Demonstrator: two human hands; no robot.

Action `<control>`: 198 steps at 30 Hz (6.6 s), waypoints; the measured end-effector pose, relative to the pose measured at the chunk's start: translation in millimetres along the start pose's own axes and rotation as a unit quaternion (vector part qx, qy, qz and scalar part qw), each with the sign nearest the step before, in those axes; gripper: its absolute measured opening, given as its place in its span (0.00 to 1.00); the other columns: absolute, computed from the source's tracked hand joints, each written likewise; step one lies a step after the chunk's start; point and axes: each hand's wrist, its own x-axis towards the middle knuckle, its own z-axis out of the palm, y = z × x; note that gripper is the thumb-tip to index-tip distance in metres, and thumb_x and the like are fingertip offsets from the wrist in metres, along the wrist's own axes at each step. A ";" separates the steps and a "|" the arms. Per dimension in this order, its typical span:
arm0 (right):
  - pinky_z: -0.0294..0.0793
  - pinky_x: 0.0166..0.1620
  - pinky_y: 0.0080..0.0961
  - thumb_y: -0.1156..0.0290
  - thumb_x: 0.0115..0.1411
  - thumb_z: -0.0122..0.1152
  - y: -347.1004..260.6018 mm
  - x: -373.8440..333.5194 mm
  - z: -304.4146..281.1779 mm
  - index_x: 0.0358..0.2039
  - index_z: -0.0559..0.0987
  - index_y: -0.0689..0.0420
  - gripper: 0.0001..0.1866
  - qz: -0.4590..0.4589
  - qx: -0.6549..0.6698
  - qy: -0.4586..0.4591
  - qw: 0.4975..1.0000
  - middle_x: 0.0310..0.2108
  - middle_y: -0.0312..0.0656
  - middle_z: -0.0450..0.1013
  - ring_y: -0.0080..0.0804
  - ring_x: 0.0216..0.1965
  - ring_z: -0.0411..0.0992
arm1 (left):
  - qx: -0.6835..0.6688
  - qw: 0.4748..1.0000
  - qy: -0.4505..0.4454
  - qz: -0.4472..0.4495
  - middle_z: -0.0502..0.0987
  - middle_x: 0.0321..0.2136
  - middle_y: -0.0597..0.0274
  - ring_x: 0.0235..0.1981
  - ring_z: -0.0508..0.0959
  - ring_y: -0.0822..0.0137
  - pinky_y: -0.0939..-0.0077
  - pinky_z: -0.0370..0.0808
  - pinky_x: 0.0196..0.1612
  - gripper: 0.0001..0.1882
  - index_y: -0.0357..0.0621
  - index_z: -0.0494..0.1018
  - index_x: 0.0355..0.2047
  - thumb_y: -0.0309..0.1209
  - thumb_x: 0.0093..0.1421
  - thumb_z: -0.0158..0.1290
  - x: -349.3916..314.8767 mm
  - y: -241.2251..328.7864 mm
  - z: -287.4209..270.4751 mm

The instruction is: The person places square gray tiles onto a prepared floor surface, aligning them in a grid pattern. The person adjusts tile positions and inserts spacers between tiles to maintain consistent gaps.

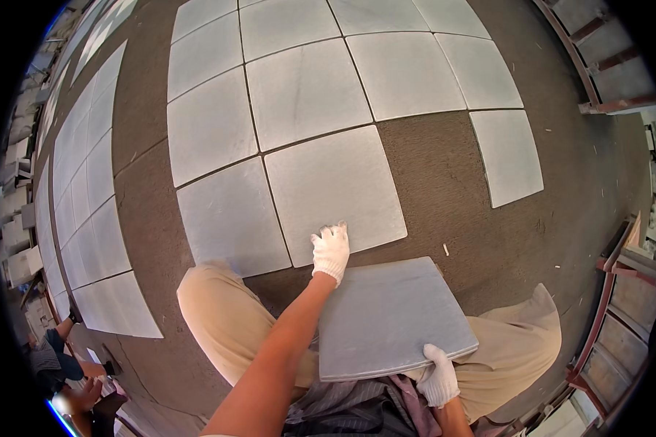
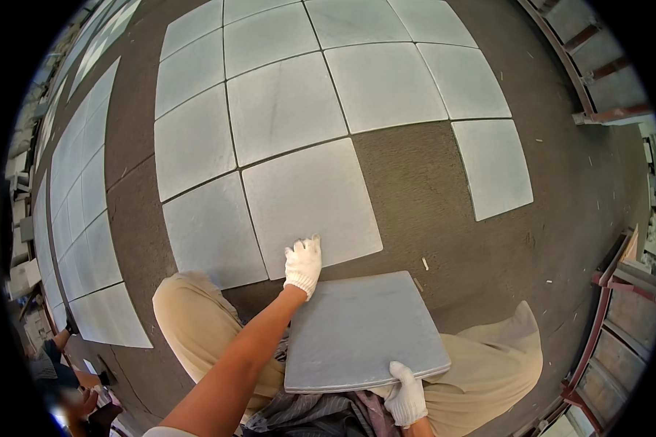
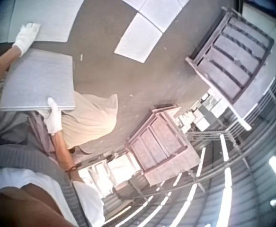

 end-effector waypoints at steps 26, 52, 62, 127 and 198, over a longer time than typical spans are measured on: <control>0.79 0.50 0.54 0.75 0.55 0.55 6.6 3.3 -4.3 0.61 0.56 0.66 0.34 -0.027 0.042 0.024 0.998 0.55 0.57 0.63 0.55 0.53 0.70 | -0.029 0.998 -0.061 0.011 0.71 0.47 0.56 0.49 0.71 0.58 0.58 0.74 0.48 0.33 0.38 0.61 0.59 0.29 0.53 0.60 2.4 -1.9 -21.6; 0.77 0.53 0.44 0.66 0.62 0.61 -10.6 -9.4 73.2 0.55 0.72 0.58 0.22 -0.094 0.051 0.102 0.989 0.52 0.45 0.73 0.42 0.52 0.72 | -0.648 0.558 -0.384 -0.348 0.64 0.62 0.42 0.62 0.67 0.49 0.57 0.66 0.61 0.51 0.35 0.61 0.63 0.61 0.49 0.59 -104.3 -26.7 6.2; 0.79 0.53 0.48 0.76 0.57 0.55 -26.1 1.8 29.6 0.58 0.64 0.61 0.27 -0.092 0.009 -0.024 0.995 0.55 0.49 0.67 0.48 0.55 0.70 | -0.612 0.637 -0.350 -0.312 0.72 0.56 0.45 0.56 0.73 0.53 0.63 0.71 0.54 0.45 0.33 0.70 0.56 0.64 0.53 0.55 -104.4 -20.3 -14.3; 0.67 0.58 0.40 0.45 0.52 0.63 -18.9 165.7 -421.3 0.55 0.72 0.65 0.39 -0.039 -0.193 0.617 0.762 0.54 0.58 0.69 0.52 0.56 0.68 | -0.308 0.829 -0.381 0.271 0.73 0.49 0.37 0.51 0.75 0.45 0.56 0.69 0.55 0.36 0.39 0.62 0.61 0.41 0.54 0.57 -11.0 373.8 -12.7; 0.81 0.46 0.41 0.58 0.66 0.55 -372.7 293.1 -398.7 0.52 0.70 0.64 0.23 -0.260 0.257 0.079 0.927 0.47 0.52 0.74 0.46 0.45 0.76 | -0.077 0.954 -0.174 0.233 0.74 0.42 0.48 0.46 0.75 0.47 0.56 0.72 0.51 0.19 0.45 0.72 0.41 0.43 0.55 0.57 102.0 361.4 -29.1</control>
